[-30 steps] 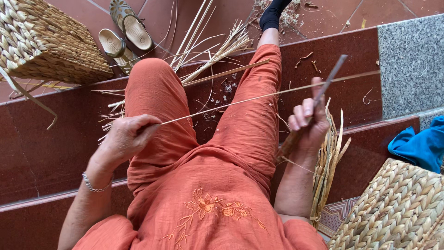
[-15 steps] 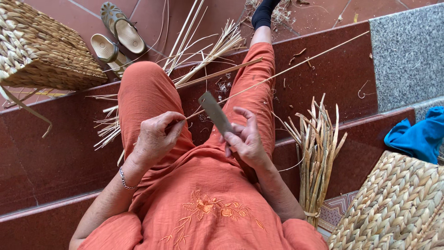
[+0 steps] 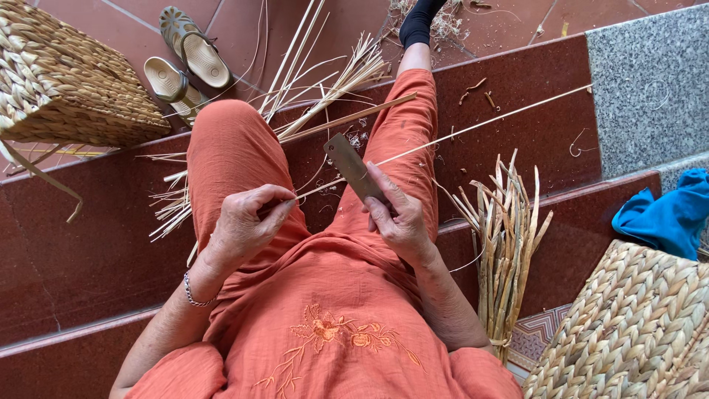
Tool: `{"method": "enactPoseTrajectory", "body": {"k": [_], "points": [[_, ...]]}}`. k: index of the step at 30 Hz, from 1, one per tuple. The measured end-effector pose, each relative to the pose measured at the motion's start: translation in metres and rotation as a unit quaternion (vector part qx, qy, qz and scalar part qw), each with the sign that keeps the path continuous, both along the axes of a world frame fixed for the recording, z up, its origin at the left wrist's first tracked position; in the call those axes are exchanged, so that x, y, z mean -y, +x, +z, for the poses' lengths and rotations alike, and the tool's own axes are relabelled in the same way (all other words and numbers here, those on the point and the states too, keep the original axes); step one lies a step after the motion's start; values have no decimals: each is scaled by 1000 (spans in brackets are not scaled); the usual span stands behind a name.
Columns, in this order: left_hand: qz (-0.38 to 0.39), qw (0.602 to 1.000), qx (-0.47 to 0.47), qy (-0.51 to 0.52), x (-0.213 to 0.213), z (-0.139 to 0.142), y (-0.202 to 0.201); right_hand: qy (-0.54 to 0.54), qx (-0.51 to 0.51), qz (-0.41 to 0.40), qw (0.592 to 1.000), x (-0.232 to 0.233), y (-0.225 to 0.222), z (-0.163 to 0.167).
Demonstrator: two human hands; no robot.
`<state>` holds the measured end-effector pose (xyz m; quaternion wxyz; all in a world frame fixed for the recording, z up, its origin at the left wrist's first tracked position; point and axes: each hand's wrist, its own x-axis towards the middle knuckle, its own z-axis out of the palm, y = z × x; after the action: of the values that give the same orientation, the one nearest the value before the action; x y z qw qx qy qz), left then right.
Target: The person sits on the floor and uses a knife to shave thin strips from bamboo rods. They hold the bamboo with one hand and the knife with the other, repeatedly peeling off thin layers to create long, flexible strips.
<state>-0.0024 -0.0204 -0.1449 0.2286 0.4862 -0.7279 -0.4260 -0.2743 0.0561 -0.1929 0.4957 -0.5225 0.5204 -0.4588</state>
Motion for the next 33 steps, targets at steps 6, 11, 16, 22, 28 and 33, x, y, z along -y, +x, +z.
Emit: {"method": "enactPoseTrajectory", "body": {"k": [6,11,16,22,28,33], "points": [[-6,1000,16,2,-1,0,6,-111,-142,-82,980,11,-16,-15],[19,1000,7,21,0,1,14,-28,79,-284,955,17,-61,-4],[87,990,-102,-34,15,2,23,52,313,-219,923,10,-75,8],[201,901,-386,-2,20,18,34,64,513,18,856,2,-32,-1],[235,874,-420,-72,18,18,31,66,399,95,910,10,3,3],[258,849,-460,-15,5,12,37,97,351,129,922,10,8,20]]}}
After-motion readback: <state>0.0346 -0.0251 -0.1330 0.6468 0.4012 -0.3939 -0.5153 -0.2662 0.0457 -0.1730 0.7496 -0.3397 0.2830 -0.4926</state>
